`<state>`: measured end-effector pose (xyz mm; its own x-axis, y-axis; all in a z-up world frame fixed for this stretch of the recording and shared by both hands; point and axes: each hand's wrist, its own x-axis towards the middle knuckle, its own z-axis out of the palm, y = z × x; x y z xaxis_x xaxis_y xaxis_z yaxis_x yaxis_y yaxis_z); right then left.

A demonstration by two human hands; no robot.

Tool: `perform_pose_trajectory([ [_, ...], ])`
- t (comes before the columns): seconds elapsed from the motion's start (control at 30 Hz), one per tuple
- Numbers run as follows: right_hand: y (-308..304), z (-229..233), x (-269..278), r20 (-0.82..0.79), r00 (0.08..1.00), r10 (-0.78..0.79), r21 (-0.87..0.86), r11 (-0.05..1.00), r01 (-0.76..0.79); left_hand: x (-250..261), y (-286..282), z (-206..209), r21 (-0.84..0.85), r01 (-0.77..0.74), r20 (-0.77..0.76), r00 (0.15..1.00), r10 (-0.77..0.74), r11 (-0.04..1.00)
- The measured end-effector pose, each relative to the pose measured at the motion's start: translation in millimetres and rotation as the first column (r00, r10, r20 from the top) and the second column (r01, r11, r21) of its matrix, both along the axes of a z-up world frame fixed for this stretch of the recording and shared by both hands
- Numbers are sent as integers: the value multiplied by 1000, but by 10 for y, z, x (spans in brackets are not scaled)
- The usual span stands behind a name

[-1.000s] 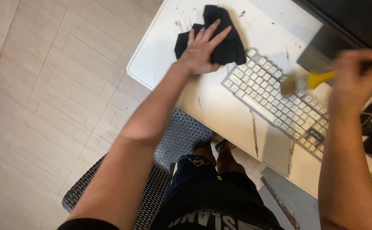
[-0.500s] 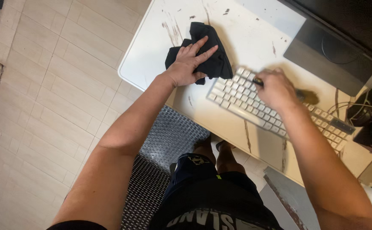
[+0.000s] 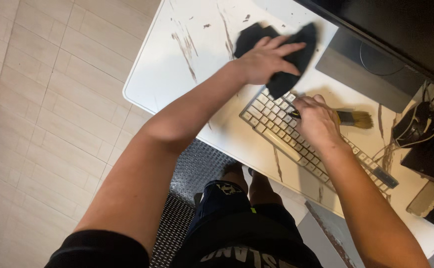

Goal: The person uses a small brush to clean the keys of a white keyboard on a white desk. They then use a black cloth to wipe the desk surface around the keyboard.

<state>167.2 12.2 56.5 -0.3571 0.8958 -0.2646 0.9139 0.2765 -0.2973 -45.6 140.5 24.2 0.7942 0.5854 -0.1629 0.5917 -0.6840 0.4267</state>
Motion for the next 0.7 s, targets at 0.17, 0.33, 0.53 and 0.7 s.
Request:
perform_pose_trajectory([
  [0.17,-8,-5,41,-30,999,13,12,1000,-13,725,166,13,10,104,-94,990,-103,995],
  [0.33,30,96,-4,-34,999,-24,-31,999,23,629,391,-174,79,-113,-66,991,118,990],
  [0.53,22,12,-8,70,995,-71,-102,992,78,-576,851,-355,285,-514,69,853,518,809],
  [0.7,181,57,-14,-172,965,-196,25,979,204,-1189,1055,-539,310,-696,224,716,662,648],
])
